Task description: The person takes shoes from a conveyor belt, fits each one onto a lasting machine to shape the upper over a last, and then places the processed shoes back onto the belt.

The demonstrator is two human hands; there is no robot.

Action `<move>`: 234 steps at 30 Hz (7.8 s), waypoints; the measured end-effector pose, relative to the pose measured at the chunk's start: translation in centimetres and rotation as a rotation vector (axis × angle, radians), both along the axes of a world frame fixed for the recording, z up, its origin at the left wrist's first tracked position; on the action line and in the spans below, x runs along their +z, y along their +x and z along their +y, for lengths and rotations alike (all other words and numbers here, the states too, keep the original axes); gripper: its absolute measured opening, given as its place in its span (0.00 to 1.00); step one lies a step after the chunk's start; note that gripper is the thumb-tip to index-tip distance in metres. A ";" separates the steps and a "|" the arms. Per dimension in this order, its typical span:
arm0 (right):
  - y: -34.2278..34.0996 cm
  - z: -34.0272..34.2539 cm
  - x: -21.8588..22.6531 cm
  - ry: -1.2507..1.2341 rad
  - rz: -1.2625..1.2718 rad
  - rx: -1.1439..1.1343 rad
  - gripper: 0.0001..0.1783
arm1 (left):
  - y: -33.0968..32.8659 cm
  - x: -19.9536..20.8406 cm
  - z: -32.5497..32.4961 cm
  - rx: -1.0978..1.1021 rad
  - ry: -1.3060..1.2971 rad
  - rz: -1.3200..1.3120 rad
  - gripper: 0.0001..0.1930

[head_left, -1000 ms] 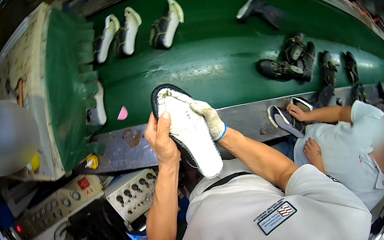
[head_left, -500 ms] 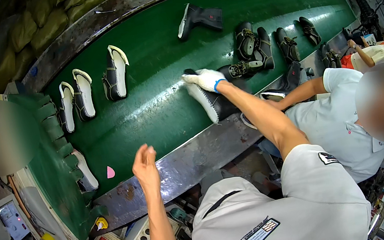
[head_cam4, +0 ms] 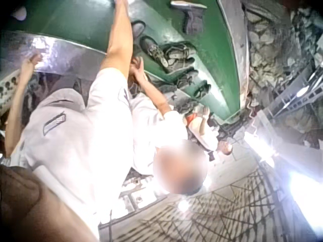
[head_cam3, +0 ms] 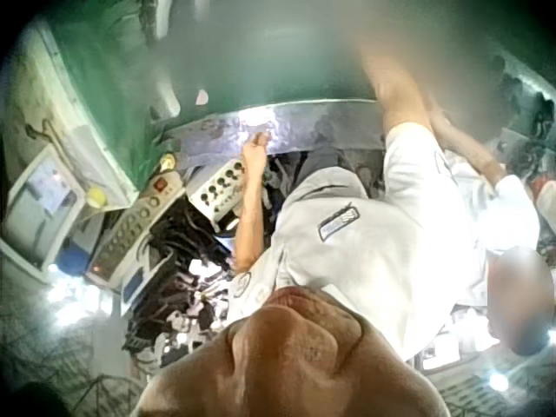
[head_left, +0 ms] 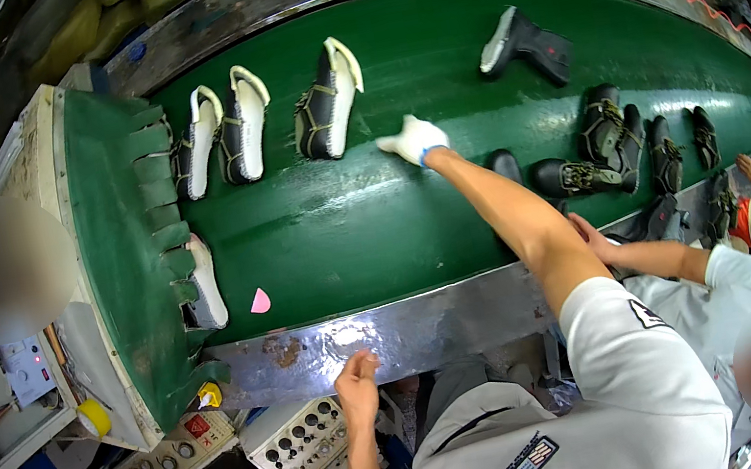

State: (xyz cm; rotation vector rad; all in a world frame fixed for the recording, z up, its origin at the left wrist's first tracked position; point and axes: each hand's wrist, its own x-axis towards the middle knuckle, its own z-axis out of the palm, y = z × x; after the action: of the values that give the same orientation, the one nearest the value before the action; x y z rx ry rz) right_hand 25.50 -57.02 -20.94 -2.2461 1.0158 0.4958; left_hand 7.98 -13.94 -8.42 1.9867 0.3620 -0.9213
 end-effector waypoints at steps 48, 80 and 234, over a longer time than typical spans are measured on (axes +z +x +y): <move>-35.2 81.7 27.5 1.472 0.056 1.073 0.33 | -35.7 15.2 46.3 2.035 -0.262 -0.976 0.31; -39.1 86.5 25.1 1.524 0.108 0.725 0.21 | -33.9 14.0 47.5 1.967 -0.652 -0.734 0.29; -26.5 62.9 21.2 0.814 -0.658 1.167 0.15 | -30.5 18.8 38.5 1.558 0.779 -0.651 0.38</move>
State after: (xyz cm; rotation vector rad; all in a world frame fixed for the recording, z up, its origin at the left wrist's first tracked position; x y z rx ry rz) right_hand -0.99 5.91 0.29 -1.7702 -0.7937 0.4360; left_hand -22.52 24.56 10.39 1.6962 1.6715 0.9364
